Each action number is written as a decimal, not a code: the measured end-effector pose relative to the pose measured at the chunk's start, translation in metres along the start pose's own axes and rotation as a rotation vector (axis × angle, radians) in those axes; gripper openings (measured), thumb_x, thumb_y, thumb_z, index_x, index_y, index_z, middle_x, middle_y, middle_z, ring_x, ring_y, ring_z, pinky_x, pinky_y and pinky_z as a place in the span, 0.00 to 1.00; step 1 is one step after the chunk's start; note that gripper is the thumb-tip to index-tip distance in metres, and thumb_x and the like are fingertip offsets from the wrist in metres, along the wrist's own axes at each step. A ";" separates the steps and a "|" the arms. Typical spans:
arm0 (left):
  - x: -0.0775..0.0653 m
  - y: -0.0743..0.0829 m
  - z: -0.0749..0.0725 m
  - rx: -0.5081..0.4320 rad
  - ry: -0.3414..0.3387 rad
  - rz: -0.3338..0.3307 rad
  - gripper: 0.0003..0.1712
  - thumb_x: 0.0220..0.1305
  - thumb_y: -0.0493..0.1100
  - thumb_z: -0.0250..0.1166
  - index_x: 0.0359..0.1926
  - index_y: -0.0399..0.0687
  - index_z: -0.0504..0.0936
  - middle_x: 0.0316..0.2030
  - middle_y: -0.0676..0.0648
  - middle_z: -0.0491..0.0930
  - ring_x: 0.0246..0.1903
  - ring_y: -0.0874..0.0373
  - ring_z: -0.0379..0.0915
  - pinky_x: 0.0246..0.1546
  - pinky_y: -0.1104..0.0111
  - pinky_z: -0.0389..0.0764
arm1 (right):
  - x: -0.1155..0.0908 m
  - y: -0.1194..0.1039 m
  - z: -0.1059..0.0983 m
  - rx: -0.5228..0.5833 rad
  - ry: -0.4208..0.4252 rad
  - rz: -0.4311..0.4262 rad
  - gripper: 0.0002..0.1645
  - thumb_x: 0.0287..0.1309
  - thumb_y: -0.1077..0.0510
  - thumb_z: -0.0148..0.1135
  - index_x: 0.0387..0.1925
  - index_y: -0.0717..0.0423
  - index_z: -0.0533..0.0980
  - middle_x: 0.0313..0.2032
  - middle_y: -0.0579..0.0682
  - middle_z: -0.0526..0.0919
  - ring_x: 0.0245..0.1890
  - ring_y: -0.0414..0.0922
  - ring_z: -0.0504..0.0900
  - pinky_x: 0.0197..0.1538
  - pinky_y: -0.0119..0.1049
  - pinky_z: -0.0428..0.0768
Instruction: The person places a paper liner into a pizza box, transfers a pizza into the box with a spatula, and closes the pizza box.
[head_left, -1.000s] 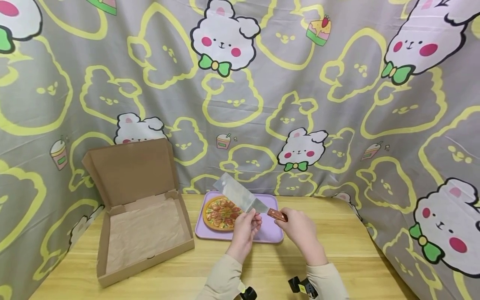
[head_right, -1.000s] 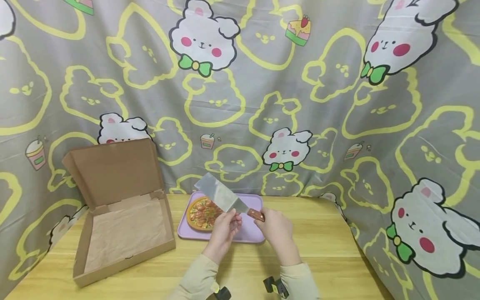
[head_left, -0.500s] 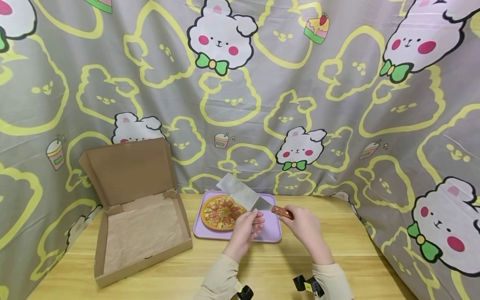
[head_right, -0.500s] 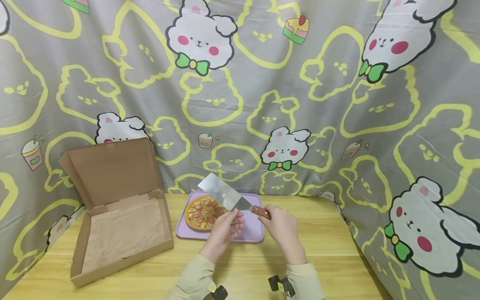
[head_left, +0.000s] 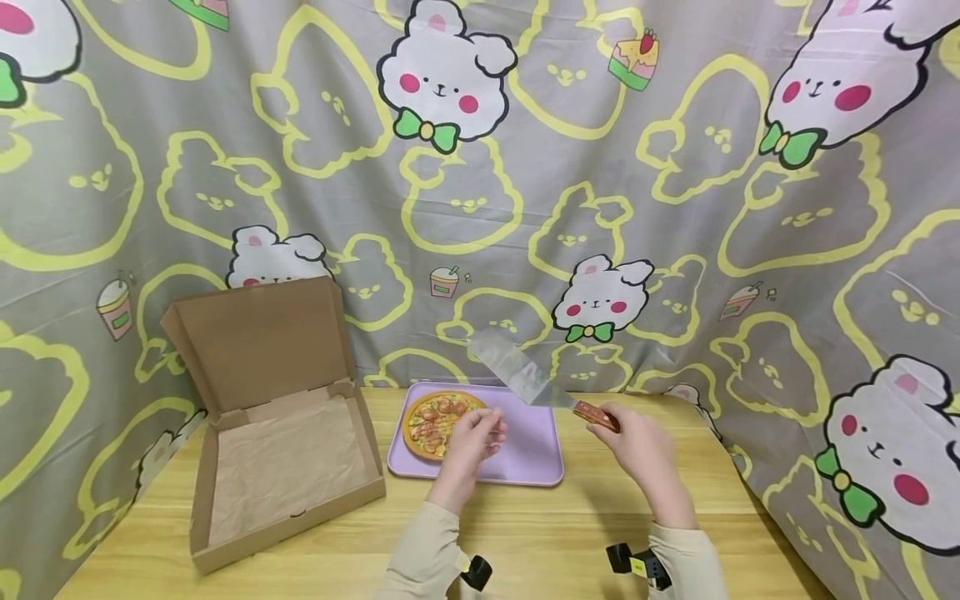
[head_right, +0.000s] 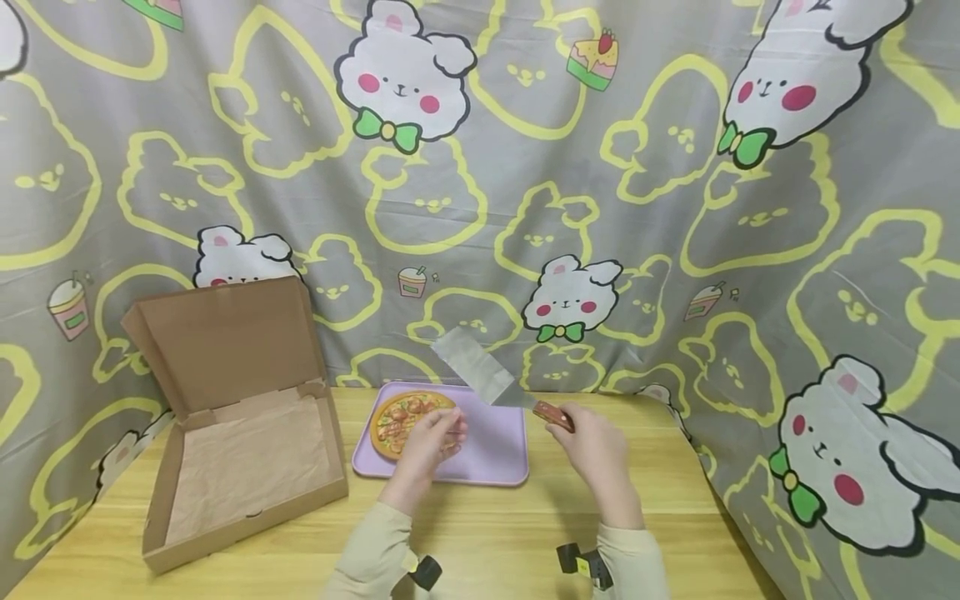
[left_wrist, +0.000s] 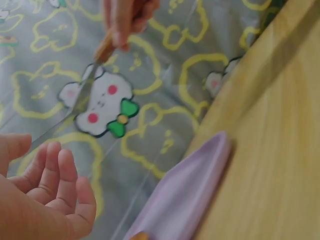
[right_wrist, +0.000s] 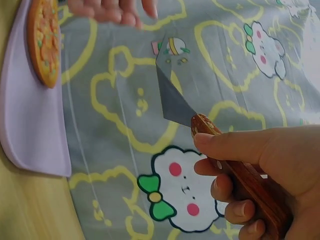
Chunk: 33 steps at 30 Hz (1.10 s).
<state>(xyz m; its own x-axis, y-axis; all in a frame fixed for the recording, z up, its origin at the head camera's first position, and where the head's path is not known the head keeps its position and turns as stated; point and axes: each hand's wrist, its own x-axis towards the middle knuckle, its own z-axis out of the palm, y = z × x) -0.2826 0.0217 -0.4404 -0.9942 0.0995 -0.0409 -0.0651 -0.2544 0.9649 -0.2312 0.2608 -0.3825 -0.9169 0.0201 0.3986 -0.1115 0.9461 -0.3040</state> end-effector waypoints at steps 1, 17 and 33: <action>0.001 0.002 -0.003 0.011 0.020 0.015 0.12 0.67 0.47 0.61 0.40 0.41 0.80 0.27 0.56 0.80 0.28 0.64 0.76 0.34 0.70 0.78 | 0.000 0.002 -0.001 0.000 -0.001 0.003 0.16 0.56 0.47 0.69 0.42 0.51 0.82 0.26 0.48 0.82 0.21 0.43 0.72 0.22 0.36 0.64; 0.012 0.004 -0.056 0.221 0.284 0.153 0.17 0.72 0.44 0.55 0.47 0.33 0.80 0.44 0.36 0.83 0.42 0.51 0.79 0.41 0.69 0.78 | -0.002 0.019 -0.013 -0.010 -0.024 0.037 0.17 0.57 0.44 0.67 0.46 0.45 0.81 0.25 0.46 0.80 0.22 0.43 0.71 0.23 0.37 0.62; 0.021 -0.007 -0.094 0.290 0.384 0.117 0.29 0.73 0.45 0.52 0.68 0.33 0.64 0.69 0.30 0.61 0.70 0.34 0.54 0.71 0.45 0.55 | -0.003 0.034 -0.008 -0.033 -0.045 0.013 0.16 0.56 0.44 0.68 0.44 0.45 0.81 0.23 0.42 0.76 0.21 0.42 0.66 0.22 0.36 0.57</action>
<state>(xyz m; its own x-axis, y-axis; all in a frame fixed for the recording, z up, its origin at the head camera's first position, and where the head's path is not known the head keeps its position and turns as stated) -0.3115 -0.0646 -0.4723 -0.9568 -0.2889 0.0323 0.0214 0.0411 0.9989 -0.2287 0.2955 -0.3870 -0.9346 0.0181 0.3552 -0.0879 0.9560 -0.2799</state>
